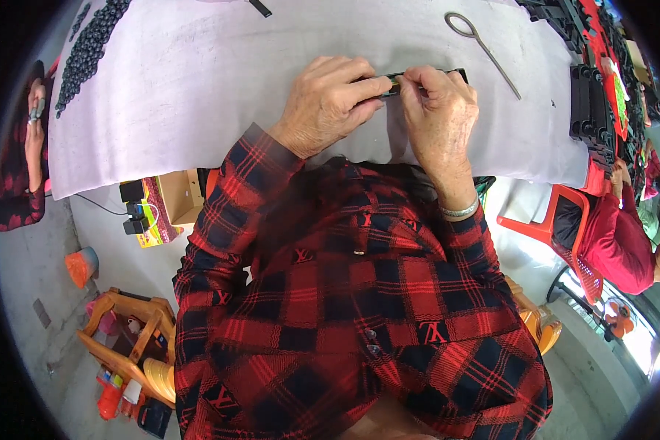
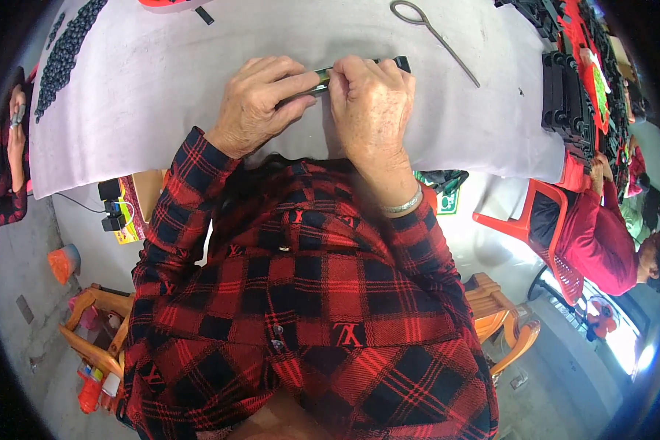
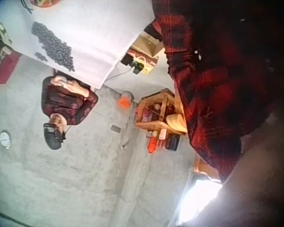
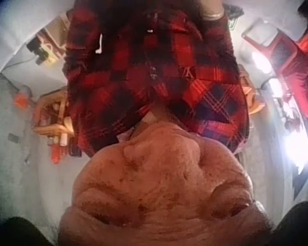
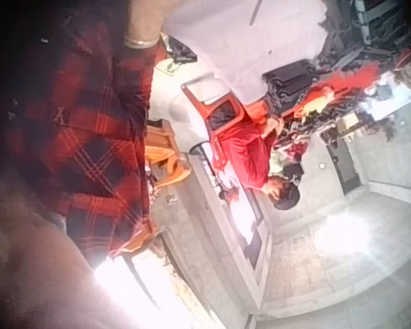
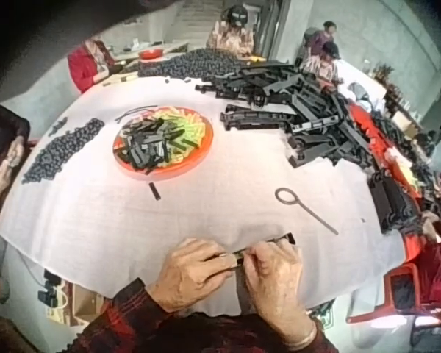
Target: The person assembles plastic components by inserting small parts into plastic casings by hand and with a metal tool, then places the assembled components into a cardboard box.
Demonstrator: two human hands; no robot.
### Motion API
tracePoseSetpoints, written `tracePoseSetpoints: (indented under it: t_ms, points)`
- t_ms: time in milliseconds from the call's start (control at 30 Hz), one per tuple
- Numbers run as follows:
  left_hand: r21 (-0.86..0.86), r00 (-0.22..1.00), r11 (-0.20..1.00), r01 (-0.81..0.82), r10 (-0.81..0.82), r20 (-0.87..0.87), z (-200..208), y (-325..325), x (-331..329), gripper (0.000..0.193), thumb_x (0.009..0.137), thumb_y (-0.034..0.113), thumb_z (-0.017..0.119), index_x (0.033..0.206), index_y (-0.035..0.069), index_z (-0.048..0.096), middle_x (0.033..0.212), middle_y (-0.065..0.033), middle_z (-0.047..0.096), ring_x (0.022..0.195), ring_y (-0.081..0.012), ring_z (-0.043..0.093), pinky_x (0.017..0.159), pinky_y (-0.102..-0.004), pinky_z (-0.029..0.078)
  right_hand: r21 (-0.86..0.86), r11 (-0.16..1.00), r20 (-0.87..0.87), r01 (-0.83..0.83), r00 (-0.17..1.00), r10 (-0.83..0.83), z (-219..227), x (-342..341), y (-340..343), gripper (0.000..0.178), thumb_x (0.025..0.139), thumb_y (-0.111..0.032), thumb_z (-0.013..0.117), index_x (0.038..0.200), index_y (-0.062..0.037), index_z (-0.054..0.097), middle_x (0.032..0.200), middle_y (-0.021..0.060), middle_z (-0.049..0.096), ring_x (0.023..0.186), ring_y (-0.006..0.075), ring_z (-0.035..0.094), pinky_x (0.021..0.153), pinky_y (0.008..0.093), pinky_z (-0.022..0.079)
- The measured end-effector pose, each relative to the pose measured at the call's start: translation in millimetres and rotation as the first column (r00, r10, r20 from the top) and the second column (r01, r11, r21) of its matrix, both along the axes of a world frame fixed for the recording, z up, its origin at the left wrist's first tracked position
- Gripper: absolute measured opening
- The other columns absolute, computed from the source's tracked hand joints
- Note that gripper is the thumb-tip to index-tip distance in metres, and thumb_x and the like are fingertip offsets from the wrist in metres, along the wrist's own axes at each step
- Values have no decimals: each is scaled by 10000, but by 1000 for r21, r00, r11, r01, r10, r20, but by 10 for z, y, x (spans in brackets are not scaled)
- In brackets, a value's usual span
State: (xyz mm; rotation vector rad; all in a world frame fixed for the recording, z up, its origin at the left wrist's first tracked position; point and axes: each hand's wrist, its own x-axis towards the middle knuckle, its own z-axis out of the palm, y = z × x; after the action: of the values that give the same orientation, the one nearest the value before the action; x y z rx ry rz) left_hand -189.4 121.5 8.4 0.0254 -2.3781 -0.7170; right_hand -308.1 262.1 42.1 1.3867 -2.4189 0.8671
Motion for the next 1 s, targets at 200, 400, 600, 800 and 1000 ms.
tracePoseSetpoints:
  t_ms: [200, 400, 600, 800, 1000]
  points:
    - [-26, 999, 998, -49, 49, -2, 3, 24, 12, 268, 760, 122, 806, 1022, 107, 748, 975, -36, 675, 905, -252, 654, 797, -380, 525, -11, 999, -102, -45, 994, 44, -112, 19, 11, 119, 857, -186, 746, 956, -122, 728, 887, 25, 688, 854, 257, 594, 802, 414, 427]
    - [6, 998, 999, -52, 52, 18, -14, 7, 42, 266, 754, 94, 796, 1016, 90, 745, 985, -51, 675, 911, -258, 656, 780, -371, 541, 72, 996, -91, -44, 995, 51, -105, 135, 62, 291, 854, -217, 745, 1125, -121, 703, 1115, 47, 653, 997, 268, 573, 849, 435, 426]
    - [31, 995, 995, -93, 92, 28, -18, 33, 29, 263, 755, 83, 795, 1013, 87, 742, 983, -50, 671, 897, -255, 650, 765, -369, 536, 56, 990, 15, -133, 991, 132, -187, 48, 143, 531, 796, -197, 787, 1290, -93, 620, 1294, 88, 586, 1089, 287, 556, 917, 434, 426]
    - [38, 996, 995, -94, 93, 16, -4, 39, 17, 267, 744, 83, 791, 1003, 103, 733, 927, -35, 629, 848, -246, 621, 733, -377, 510, -228, 960, 111, -162, 975, 191, -274, -53, 259, 467, 733, -96, 797, 1183, -68, 676, 1206, 86, 649, 1013, 289, 567, 872, 380, 456]
    - [60, 996, 995, -85, 87, -30, -32, 32, 10, 279, 722, 77, 790, 991, 113, 725, 890, -24, 597, 823, -239, 600, 711, -385, 491, -70, 974, -43, -215, 976, 212, -210, -61, 197, 413, 732, -100, 784, 1133, -115, 686, 1146, 20, 656, 958, 262, 548, 840, 379, 440]
